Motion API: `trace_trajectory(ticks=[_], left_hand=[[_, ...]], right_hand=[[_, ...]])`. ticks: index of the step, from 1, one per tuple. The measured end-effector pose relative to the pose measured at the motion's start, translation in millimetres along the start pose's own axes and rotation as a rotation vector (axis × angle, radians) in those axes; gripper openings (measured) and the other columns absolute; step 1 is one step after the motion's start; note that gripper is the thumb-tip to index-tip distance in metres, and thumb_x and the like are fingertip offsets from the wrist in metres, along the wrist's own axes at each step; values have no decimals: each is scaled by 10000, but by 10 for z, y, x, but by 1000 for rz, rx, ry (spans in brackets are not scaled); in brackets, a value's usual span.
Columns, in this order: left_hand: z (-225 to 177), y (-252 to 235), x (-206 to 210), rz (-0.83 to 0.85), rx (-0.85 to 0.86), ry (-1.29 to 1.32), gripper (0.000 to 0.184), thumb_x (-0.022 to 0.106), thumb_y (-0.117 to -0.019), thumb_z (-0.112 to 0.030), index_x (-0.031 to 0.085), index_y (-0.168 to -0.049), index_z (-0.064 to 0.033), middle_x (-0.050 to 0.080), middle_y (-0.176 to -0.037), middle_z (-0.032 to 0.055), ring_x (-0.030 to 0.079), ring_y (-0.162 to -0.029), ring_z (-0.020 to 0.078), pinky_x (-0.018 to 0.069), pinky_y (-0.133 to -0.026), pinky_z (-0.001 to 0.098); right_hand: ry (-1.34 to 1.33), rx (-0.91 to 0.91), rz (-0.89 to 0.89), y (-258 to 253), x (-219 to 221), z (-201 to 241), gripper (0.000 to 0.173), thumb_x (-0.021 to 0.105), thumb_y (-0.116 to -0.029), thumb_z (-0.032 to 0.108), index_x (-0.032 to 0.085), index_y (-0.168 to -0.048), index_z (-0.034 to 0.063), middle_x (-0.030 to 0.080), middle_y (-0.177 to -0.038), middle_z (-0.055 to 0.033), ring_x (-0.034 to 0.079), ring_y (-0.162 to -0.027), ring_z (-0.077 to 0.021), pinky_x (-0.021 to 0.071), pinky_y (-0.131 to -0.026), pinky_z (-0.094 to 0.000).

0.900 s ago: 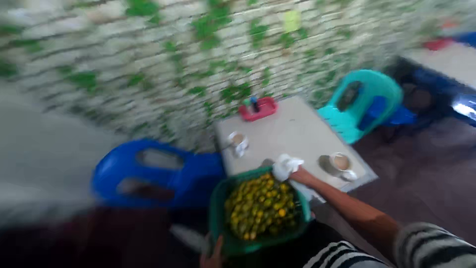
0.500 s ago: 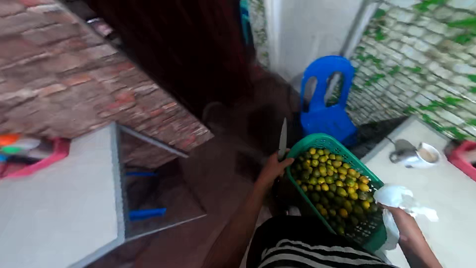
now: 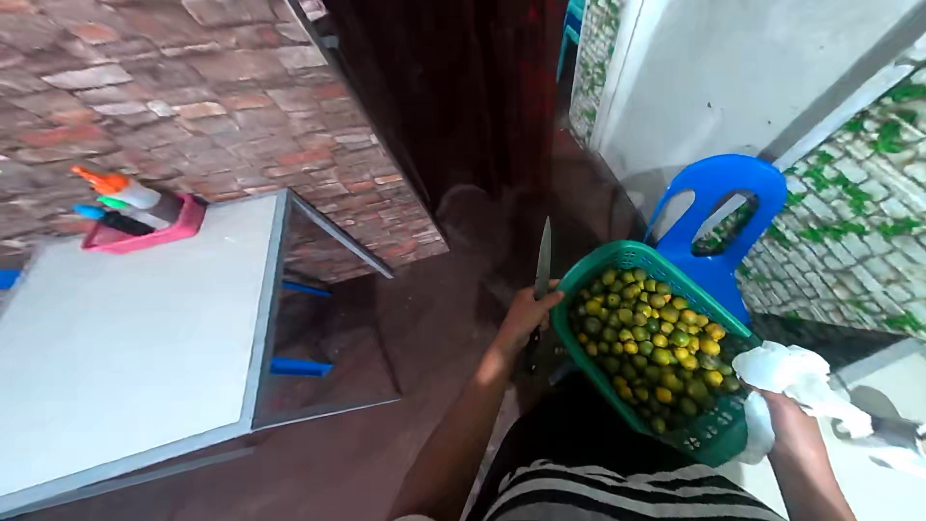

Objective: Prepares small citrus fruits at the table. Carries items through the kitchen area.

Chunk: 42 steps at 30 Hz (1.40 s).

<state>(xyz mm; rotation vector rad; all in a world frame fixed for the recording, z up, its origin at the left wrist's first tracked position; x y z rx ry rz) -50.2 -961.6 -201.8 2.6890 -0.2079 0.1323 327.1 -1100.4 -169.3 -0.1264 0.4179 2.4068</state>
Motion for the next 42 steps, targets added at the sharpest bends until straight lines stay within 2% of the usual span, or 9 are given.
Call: trace_trajectory(ticks=[11, 15, 18, 20, 24, 29, 31, 36, 42], left_hand=[[-1195, -1873, -197, 47, 15, -101, 359, 582, -1052, -244, 605, -1360, -59, 510, -634, -61, 416, -446, 17, 394, -442, 182], [-1505, -2479, -693, -227, -48, -316, 598, 579, -1064, -282, 298, -1559, -97, 590, -948, 115, 541, -588, 123, 496, -560, 291], [-1545, -2898, -1017, -426, -151, -548, 657, 633, -1009, -204, 264, -1536, -69, 544, -1332, 280, 699, -888, 312, 586, -763, 455], [-1728, -3207, -1005, -445, -166, -641, 616, 628, -988, -136, 316, -1508, -26, 440, -1474, 309, 678, -1076, 375, 570, -881, 496], [-2280, -4137, -838, -311, 18, -674, 438, 515, -1043, -104, 395, -1445, 23, 490, -1398, 288, 697, -995, 316, 602, -813, 436], [-3269, -5584, -592, -156, 182, -873, 427, 441, -1094, -189, 443, -1487, -23, 472, -1487, 241, 679, -1127, 325, 574, -956, 456], [-3597, -6153, -529, -101, 180, -889, 427, 430, -1098, -185, 431, -1496, -32, 480, -1474, 243, 668, -1139, 345, 562, -968, 484], [-4037, -7610, -467, 27, -25, -619, 444, 402, -1110, -129, 299, -1532, -42, 624, -1189, 266, 714, -840, 307, 606, -742, 437], [-4329, -9000, -1231, -187, -65, -402, 489, 370, -1121, -159, 210, -1575, -74, 609, -1165, 237, 682, -782, 272, 591, -679, 399]], right_hand=[[-2, 128, 25, -1347, 1173, 989, 145, 516, -1000, -34, 539, -1134, -85, 620, -892, -38, 595, -774, 27, 522, -751, -147], [217, 134, 157, -2026, 1864, 1444, 283, 464, -1042, -41, 474, -1288, -180, 578, -1149, -194, 552, -999, -65, 446, -927, -183], [199, 76, 119, -2513, 2005, 1404, 270, 479, -1049, -3, 506, -1275, -149, 599, -1110, -161, 564, -963, -44, 471, -884, -189], [67, 68, 77, -2752, 2138, 1410, 200, 475, -1046, 9, 532, -1201, -104, 598, -980, -71, 574, -853, 20, 497, -783, -152], [20, 227, 106, -3016, 2908, 2058, 214, 427, -1048, -53, 478, -1240, -134, 549, -1012, -98, 547, -868, 2, 474, -827, -153], [-116, 69, 79, -3964, 3344, 1774, 146, 465, -1029, 12, 551, -1144, -16, 640, -901, 35, 618, -802, 54, 536, -738, -143], [-49, 126, 4, -4168, 3536, 1871, 104, 470, -1020, 12, 555, -1081, 18, 609, -837, 63, 594, -745, 56, 525, -700, -150], [-38, 172, -60, -4681, 4106, 2248, 89, 493, -1003, 25, 571, -1041, 41, 604, -796, 82, 589, -711, 58, 528, -688, -162], [-80, 84, 24, -5578, 5044, 2743, 148, 454, -1039, 29, 570, -1119, -17, 623, -876, 57, 596, -799, 73, 523, -770, -140]])
Point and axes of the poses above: each hand's wrist, its own y-axis away from the middle knuckle, its own x-axis out of the palm, z = x × y, the point moved 10 cm from there along -y, towards the middle knuckle
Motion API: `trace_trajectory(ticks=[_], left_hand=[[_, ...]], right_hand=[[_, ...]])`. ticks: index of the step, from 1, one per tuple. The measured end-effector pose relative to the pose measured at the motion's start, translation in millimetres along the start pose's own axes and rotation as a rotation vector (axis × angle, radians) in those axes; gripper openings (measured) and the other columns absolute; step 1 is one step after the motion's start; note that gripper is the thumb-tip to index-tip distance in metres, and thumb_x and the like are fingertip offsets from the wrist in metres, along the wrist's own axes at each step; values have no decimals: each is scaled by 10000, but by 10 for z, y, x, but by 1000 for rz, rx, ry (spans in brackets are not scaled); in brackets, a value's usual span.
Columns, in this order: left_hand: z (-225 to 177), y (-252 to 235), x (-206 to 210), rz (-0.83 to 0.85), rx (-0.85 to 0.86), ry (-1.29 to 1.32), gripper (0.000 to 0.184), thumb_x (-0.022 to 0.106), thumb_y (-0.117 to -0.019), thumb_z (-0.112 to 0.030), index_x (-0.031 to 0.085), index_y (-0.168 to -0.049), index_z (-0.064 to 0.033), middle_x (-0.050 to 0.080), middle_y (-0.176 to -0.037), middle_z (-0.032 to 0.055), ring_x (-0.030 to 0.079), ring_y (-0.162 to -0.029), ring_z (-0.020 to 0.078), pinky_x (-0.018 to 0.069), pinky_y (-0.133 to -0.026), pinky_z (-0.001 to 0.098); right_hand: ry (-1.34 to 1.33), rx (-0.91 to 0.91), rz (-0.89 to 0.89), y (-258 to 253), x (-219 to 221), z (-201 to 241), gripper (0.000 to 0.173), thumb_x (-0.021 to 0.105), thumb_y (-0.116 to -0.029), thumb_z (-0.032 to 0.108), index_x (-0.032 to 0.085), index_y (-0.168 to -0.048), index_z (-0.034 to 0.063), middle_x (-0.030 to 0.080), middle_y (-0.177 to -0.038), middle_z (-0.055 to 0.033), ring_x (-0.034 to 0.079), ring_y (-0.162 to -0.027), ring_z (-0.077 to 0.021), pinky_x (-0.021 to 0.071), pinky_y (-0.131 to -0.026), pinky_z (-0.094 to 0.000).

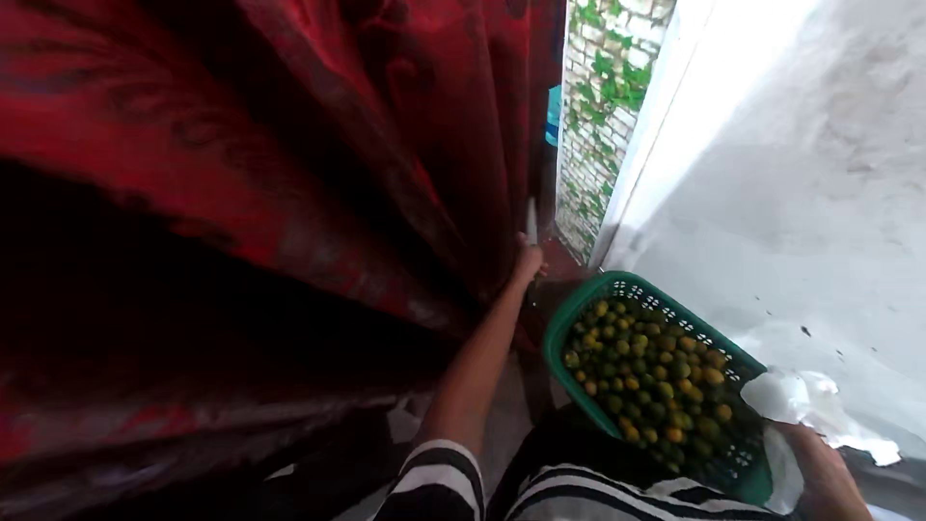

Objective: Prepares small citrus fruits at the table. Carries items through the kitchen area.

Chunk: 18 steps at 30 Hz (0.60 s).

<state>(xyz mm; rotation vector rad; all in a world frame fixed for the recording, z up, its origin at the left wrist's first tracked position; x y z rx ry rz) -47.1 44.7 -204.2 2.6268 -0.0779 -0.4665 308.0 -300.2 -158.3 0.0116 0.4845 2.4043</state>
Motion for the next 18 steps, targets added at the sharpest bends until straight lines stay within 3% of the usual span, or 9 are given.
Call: trace_trajectory(ticks=[3, 6, 8, 9, 11, 13, 15, 17, 18], left_hand=[[316, -207, -933, -298, 17, 300, 435, 372, -1131, -212, 312, -1527, -41, 627, -1129, 203, 654, -733, 217, 563, -642, 361], [649, 390, -2003, -759, 25, 499, 416, 333, -1135, -248, 428, -1456, -1, 643, -1038, 153, 635, -728, 171, 541, -640, 326], [918, 1008, -2604, -1050, 46, 593, 432, 269, -1136, -272, 419, -1436, 0, 621, -1068, 98, 625, -773, 108, 537, -679, 285], [996, 1330, -2842, -1185, 67, 625, 441, 229, -1139, -268, 380, -1460, -6, 591, -1148, 83, 615, -854, 84, 526, -742, 268], [1155, 1945, -3221, -1411, 187, 639, 478, 180, -1140, -200, 207, -1570, 7, 451, -1477, 156, 573, -1159, 105, 487, -954, 264], [1406, 2377, -3410, -1596, 310, 667, 487, 133, -1137, -175, 132, -1583, 18, 367, -1557, 194, 557, -1252, 150, 488, -1017, 289], [1559, 2507, -3313, -1759, 291, 807, 491, 111, -1145, -272, 204, -1553, -16, 524, -1380, 156, 653, -1059, 171, 557, -880, 343], [1482, 2286, -3050, -1873, 141, 819, 424, 210, -1124, -185, 186, -1514, -22, 595, -1107, 119, 696, -736, 150, 613, -633, 344], [1461, 2045, -2913, -1867, 61, 833, 431, 291, -1108, -123, 180, -1503, 7, 612, -1066, 156, 706, -655, 171, 624, -564, 358]], right_hand=[[240, 99, 13, -642, 483, 170, 201, 487, -1042, 65, 574, -1163, -70, 594, -916, -41, 562, -797, -1, 495, -761, -202], [295, 75, 77, -1318, 1083, 544, 218, 494, -1050, 57, 570, -1192, -90, 602, -951, -72, 558, -821, -12, 489, -778, -202], [243, 4, 166, -1697, 1469, 787, 163, 495, -1025, 20, 565, -1148, -60, 599, -896, 3, 568, -787, 53, 500, -747, -146], [213, -20, 233, -1897, 1683, 903, 150, 492, -1017, 6, 558, -1139, -50, 599, -886, 27, 573, -783, 65, 510, -743, -142], [217, -36, 383, -2234, 2164, 1073, 174, 483, -1025, 20, 548, -1162, -65, 600, -909, 32, 579, -810, 64, 519, -767, -154], [218, 4, 481, -2434, 2612, 1217, 186, 499, -1021, 44, 545, -1191, -17, 634, -938, 62, 611, -853, 68, 540, -802, -157], [228, 1, 587, -2584, 3068, 1344, 184, 506, -1013, 49, 560, -1187, 23, 643, -967, 68, 621, -901, 45, 541, -838, -183], [202, -3, 712, -2737, 3562, 1345, 164, 501, -1010, 48, 566, -1158, 73, 666, -984, 83, 639, -946, 24, 549, -884, -210], [195, 0, 764, -2799, 3802, 1324, 178, 501, -1008, 43, 565, -1173, 66, 668, -1012, 69, 639, -976, 4, 546, -911, -230]])
Point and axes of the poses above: each hand's wrist, its own y-axis away from the middle knuckle, its own x-axis out of the palm, z = x × y, the point moved 10 cm from there along -y, towards the middle knuckle
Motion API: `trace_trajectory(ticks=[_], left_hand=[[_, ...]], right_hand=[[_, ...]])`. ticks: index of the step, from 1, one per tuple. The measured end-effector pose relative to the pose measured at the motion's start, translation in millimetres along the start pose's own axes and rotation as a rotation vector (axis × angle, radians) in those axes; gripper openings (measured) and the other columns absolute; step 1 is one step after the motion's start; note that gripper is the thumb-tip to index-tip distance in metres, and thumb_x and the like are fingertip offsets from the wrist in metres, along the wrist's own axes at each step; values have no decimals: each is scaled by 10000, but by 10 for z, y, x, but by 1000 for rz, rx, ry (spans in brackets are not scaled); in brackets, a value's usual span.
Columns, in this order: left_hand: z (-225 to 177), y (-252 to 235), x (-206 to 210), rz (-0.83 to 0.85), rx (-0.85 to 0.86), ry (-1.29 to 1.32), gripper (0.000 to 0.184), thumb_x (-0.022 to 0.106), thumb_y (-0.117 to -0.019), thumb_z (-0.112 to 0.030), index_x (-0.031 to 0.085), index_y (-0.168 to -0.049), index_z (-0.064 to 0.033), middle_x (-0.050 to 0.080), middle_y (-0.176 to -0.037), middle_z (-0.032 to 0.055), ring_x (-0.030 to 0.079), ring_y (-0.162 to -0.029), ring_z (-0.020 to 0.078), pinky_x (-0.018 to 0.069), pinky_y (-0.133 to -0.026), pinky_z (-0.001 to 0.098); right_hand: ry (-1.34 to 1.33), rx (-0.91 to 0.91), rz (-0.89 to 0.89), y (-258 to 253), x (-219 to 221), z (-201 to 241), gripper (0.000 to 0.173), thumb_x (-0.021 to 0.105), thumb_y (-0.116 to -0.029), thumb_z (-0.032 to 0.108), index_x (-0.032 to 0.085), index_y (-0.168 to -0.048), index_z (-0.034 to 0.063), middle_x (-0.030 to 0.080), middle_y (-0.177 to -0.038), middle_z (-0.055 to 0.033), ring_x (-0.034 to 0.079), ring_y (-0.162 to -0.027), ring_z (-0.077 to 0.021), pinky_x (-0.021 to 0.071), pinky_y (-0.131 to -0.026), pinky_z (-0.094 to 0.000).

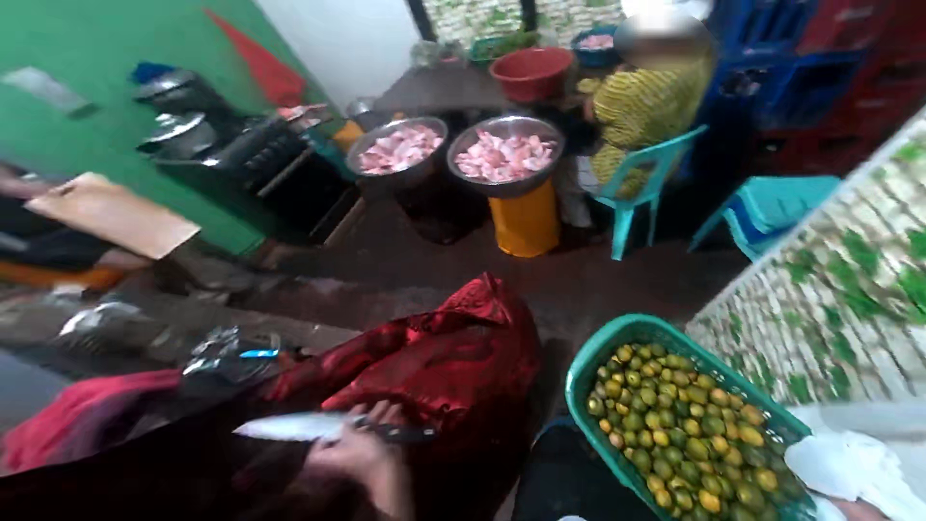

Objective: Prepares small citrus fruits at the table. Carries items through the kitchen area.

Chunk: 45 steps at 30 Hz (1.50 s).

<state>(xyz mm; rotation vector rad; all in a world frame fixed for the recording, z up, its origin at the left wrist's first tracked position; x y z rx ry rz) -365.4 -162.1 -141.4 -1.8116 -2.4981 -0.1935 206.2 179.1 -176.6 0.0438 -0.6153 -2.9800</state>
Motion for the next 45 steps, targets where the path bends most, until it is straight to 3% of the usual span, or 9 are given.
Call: trace_trajectory(ticks=[4, 8, 19, 24, 29, 32, 35, 41, 45], left_hand=[[629, 300, 885, 134, -264, -57, 412, 364, -1094, -77, 223, -1471, 13, 618, -1078, 200, 690, -624, 198, 589, -522, 350], [438, -349, 1437, 215, -177, -63, 382, 334, -1108, -98, 223, -1463, -13, 664, -1063, 174, 700, -585, 201, 596, -484, 346], [715, -1584, 1646, 283, -528, -459, 358, 457, -1089, -113, 386, -1435, -58, 578, -1059, 190, 650, -658, 240, 577, -555, 399], [1252, -1563, 1721, 473, -681, -630, 303, 479, -1087, -122, 443, -1382, -61, 597, -907, 137, 591, -556, 187, 549, -518, 350], [1616, -1507, 2207, 422, -652, -686, 608, 553, -1053, -115, 263, -1581, -197, 642, -1016, 186, 615, -580, 212, 552, -545, 392], [1554, -1524, 2745, 425, -584, -691, 720, 584, -1033, -98, 186, -1622, -211, 649, -1130, 221, 658, -619, 237, 586, -591, 424], [1416, -1706, 3362, 481, -401, -709, 760, 598, -1002, -43, 200, -1633, -189, 633, -1271, 258, 704, -714, 294, 604, -656, 480], [1269, -2111, 4357, 709, -259, -711, 368, 455, -1074, -88, 559, -1426, -83, 695, -1013, 128, 629, -602, 146, 566, -573, 337], [1244, -2585, 4769, 813, -244, -703, 330, 437, -1086, -121, 571, -1379, -51, 693, -914, 76, 576, -562, 93, 515, -529, 291]], right_hand=[[5, -19, 78, -678, 563, 127, 197, 537, -989, 32, 570, -1183, 47, 676, -1042, 56, 641, -1008, -10, 542, -940, -246], [91, -11, 121, -1177, 1180, 452, 226, 500, -1019, 71, 545, -1239, 42, 640, -1094, 50, 609, -1035, 9, 512, -953, -218], [240, 27, 299, -2152, 3464, 1412, 276, 452, -1056, 42, 521, -1284, -99, 635, -1156, -91, 594, -1049, -33, 484, -986, -220], [194, -42, 415, -2421, 4742, 1940, 127, 480, -1015, -26, 554, -1112, -62, 633, -938, -12, 632, -891, 12, 528, -874, -167], [440, -187, 590, -3663, 5594, 1788, 318, 506, -1000, -20, 509, -1298, -132, 623, -1162, -110, 584, -1061, -31, 477, -949, -197], [251, -95, 593, -4044, 6063, 1932, 221, 552, -971, -22, 546, -1192, -21, 653, -1012, 43, 624, -939, 35, 541, -868, -181], [301, -60, 537, -4297, 6569, 2123, 295, 601, -953, -42, 548, -1241, -68, 640, -1064, -37, 602, -942, 5, 522, -858, -190], [284, -18, 550, -4619, 7318, 2239, 302, 649, -912, -53, 592, -1207, -36, 670, -1046, -22, 626, -945, 2, 533, -856, -183], [239, -15, 514, -4756, 7663, 2198, 278, 638, -902, -77, 596, -1173, -30, 680, -1007, -8, 642, -919, 10, 546, -841, -172]])
Point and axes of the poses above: each hand's wrist, its own y-axis away from the middle knuckle, its own x-axis out of the palm, z = x × y, the point moved 10 cm from there along -y, towards the middle knuckle
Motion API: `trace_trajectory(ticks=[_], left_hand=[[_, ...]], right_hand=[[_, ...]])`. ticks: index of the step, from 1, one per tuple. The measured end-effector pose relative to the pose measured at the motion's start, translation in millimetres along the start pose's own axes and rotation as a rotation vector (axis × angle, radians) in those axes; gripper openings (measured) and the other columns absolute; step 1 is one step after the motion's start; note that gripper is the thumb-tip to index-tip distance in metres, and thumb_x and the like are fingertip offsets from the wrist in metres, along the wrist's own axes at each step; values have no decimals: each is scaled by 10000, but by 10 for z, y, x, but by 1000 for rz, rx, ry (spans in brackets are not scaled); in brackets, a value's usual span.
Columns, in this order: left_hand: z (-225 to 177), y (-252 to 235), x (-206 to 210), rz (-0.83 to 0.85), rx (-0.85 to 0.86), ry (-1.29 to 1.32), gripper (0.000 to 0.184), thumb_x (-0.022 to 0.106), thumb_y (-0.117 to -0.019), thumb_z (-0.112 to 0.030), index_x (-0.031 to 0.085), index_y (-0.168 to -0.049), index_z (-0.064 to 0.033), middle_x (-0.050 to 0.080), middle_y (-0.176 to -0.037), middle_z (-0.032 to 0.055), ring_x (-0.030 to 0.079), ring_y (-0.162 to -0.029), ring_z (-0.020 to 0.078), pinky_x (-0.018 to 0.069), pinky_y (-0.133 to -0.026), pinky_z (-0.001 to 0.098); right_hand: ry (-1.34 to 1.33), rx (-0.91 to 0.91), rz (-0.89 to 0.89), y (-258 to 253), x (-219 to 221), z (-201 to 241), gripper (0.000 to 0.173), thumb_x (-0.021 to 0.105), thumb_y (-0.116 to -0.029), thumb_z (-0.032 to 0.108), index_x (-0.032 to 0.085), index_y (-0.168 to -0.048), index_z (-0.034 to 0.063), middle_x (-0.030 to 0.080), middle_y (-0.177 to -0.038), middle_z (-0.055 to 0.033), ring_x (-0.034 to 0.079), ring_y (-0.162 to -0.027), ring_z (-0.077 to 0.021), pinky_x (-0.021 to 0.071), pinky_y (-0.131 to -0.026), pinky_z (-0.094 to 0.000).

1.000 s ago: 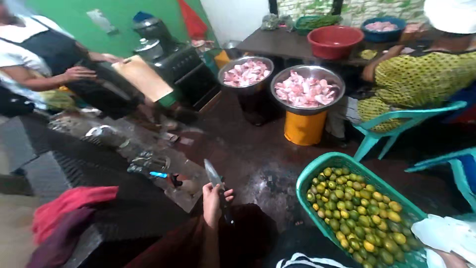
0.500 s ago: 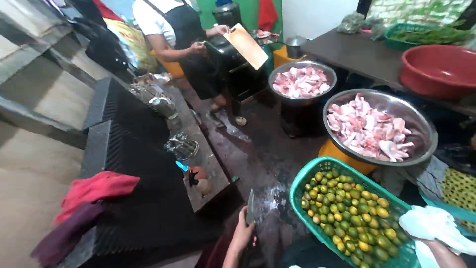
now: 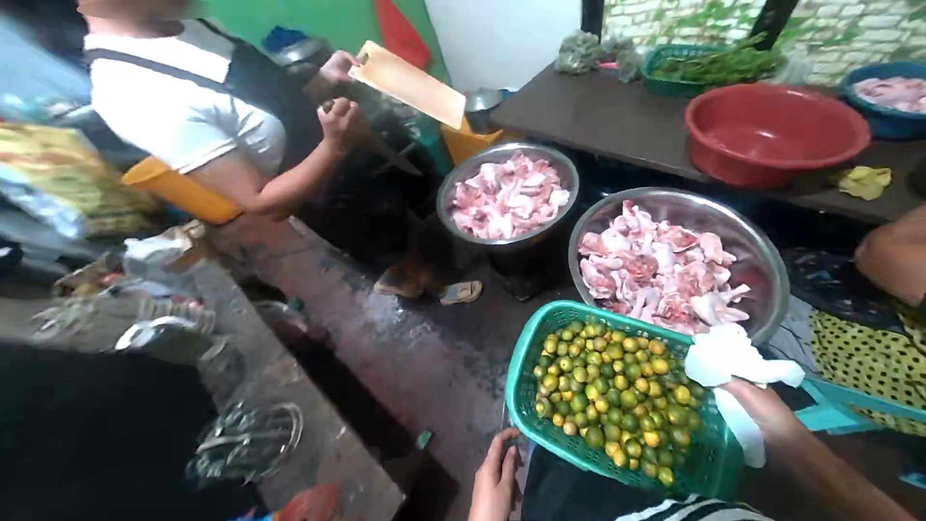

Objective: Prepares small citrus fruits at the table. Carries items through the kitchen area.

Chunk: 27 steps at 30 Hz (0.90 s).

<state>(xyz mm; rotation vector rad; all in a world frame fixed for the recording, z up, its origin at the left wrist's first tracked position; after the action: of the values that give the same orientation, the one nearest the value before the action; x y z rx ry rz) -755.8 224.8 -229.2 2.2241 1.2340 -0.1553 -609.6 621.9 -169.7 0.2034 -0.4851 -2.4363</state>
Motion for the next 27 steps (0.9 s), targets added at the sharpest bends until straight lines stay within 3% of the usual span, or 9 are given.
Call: trace_trajectory(ticks=[4, 7, 10, 13, 15, 17, 23, 27], left_hand=[[-99, -605, -268, 80, 1, 67, 356, 367, -1115, -183, 573, -1376, -56, 663, -878, 54, 579, -554, 89, 521, -508, 265], [-260, -1007, -502, 124, 3, 166, 392, 307, -1130, -230, 589, -1327, -41, 659, -834, 30, 569, -525, 67, 512, -480, 224], [-253, -1390, -712, 207, -75, 138, 327, 393, -1123, -223, 529, -1371, -60, 660, -832, 49, 570, -522, 76, 500, -476, 229], [-154, -1672, -926, 226, -156, 54, 378, 487, -1086, -137, 397, -1447, -69, 663, -869, 91, 580, -513, 104, 512, -476, 261], [-81, -1766, -1066, 205, -239, 76, 412, 489, -1077, -87, 335, -1459, -70, 639, -856, 113, 579, -484, 131, 522, -447, 282], [41, -1806, -1195, 184, -347, 108, 412, 466, -1084, -81, 302, -1461, -68, 603, -807, 116, 576, -459, 154, 531, -431, 307], [724, -1814, -1387, 46, -586, 228, 346, 448, -1095, -107, 347, -1415, -21, 579, -798, 120, 567, -502, 159, 516, -471, 319], [994, -1621, -1583, -254, -634, 469, 291, 443, -1092, -84, 403, -1357, 30, 580, -852, 122, 552, -533, 133, 498, -493, 283]], right_hand=[[170, 63, -132, -65, 289, 259, 330, 631, -924, -110, 562, -1247, -124, 633, -1172, -164, 592, -1048, -83, 479, -955, -231], [256, 96, -199, -43, 544, 484, 364, 647, -928, -98, 557, -1277, -147, 624, -1257, -227, 588, -1146, -154, 451, -1027, -283], [186, 17, -198, -95, 811, 553, 297, 633, -940, -62, 584, -1226, -125, 650, -1154, -176, 603, -1044, -97, 485, -949, -243], [163, -35, -167, -204, 1078, 613, 297, 613, -932, -73, 573, -1225, -109, 644, -1080, -107, 597, -971, -17, 497, -892, -171], [127, 16, -170, -352, 1159, 498, 278, 607, -969, -25, 571, -1238, -85, 648, -1078, -105, 608, -962, -55, 515, -873, -230], [91, 16, -143, -471, 1312, 507, 247, 610, -978, 50, 600, -1214, -25, 670, -1040, -46, 633, -945, -37, 536, -853, -228], [106, 51, 11, -990, 2057, 714, 223, 619, -974, 47, 615, -1195, 15, 686, -987, 3, 646, -898, -6, 548, -811, -199], [111, 33, 161, -1486, 2679, 823, 282, 629, -931, -36, 583, -1207, -2, 678, -1018, -7, 642, -921, -2, 547, -820, -186]])
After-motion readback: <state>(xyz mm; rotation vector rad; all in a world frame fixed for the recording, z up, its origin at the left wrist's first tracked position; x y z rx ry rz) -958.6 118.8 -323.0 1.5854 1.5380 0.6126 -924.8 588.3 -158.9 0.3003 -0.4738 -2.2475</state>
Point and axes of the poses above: each hand's wrist, its own y-axis away from the middle knuckle, its own x-axis out of the palm, z = x × y, the point moved 10 cm from there along -y, towards the middle knuckle
